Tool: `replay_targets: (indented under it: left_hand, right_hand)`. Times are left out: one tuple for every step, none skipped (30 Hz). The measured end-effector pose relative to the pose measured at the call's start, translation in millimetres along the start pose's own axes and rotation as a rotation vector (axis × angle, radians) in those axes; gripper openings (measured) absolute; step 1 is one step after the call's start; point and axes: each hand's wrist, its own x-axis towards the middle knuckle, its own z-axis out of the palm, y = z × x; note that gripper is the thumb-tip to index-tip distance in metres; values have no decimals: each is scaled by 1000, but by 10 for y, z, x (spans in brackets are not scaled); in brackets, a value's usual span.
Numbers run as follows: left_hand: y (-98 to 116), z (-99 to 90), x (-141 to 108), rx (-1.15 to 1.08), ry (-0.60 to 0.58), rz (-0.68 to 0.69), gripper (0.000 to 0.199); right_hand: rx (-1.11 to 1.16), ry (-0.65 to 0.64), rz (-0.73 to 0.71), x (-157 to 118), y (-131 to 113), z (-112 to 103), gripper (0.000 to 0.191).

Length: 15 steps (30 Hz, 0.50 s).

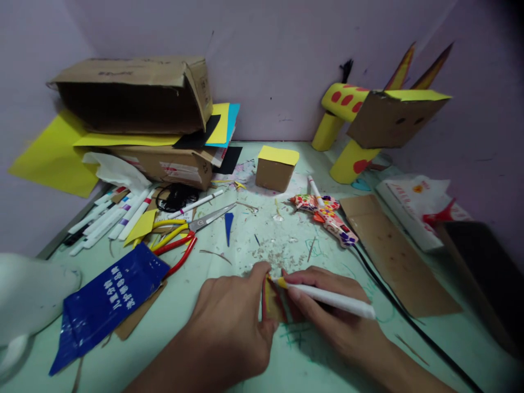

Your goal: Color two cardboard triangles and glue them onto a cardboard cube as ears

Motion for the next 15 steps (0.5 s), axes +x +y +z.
replay_targets:
  left_hand:
    - [7, -15, -3, -2, -9, -1, 52]
    - [14, -28, -6, -4, -18, 0, 53]
    - [21, -39, -8, -5, -28, 1, 54]
    - [26, -46, -9, -6, -35, 2, 54]
    - [29, -51, -9, -4, -28, -2, 54]
    - [31, -54, -8, -1, -17, -3, 55]
    - [32, -58, -6, 0, -10, -4, 55]
    - [33, -64, -5, -2, -10, -5, 55]
    - [35, -71, -5, -7, -18, -5, 54]
    - [36, -80, -5, -13, -32, -5, 54]
    - [38, -90, -7, -19, -48, -5, 54]
    - [40, -99, -10, -22, -62, -5, 54]
    - [41, -105, -13, -22, -67, -7, 54]
    - [42, -108, -16, -19, -69, -9, 54]
    - [41, -109, -18, -18, -69, -11, 54]
  right_hand:
    - [-9, -8, -22, 3, 2, 4, 14]
    - [-18, -10, -37, 4, 2, 6, 15]
    - [-24, -10, -44, 6, 2, 6, 15]
    - [-28, -10, -45, 5, 2, 4, 15]
    - [-32, -13, -40, 3, 1, 0, 15]
    - [-36, -19, -29, -1, 2, -5, 15]
    - [-34, -36, -13, -8, 4, -10, 15]
    - [-27, -58, 2, -15, 7, -16, 17]
    - [-18, -80, 14, -22, 11, -21, 19]
    - [-5, -99, 22, -28, 14, -24, 20]
    - [8, -109, 28, -31, 17, -25, 21]
    - [16, -104, 29, -31, 18, -23, 21]
    - [17, -88, 25, -28, 18, -20, 20]
    - [15, -66, 22, -22, 17, -16, 18]
    - [12, -49, 15, -14, 15, -11, 17]
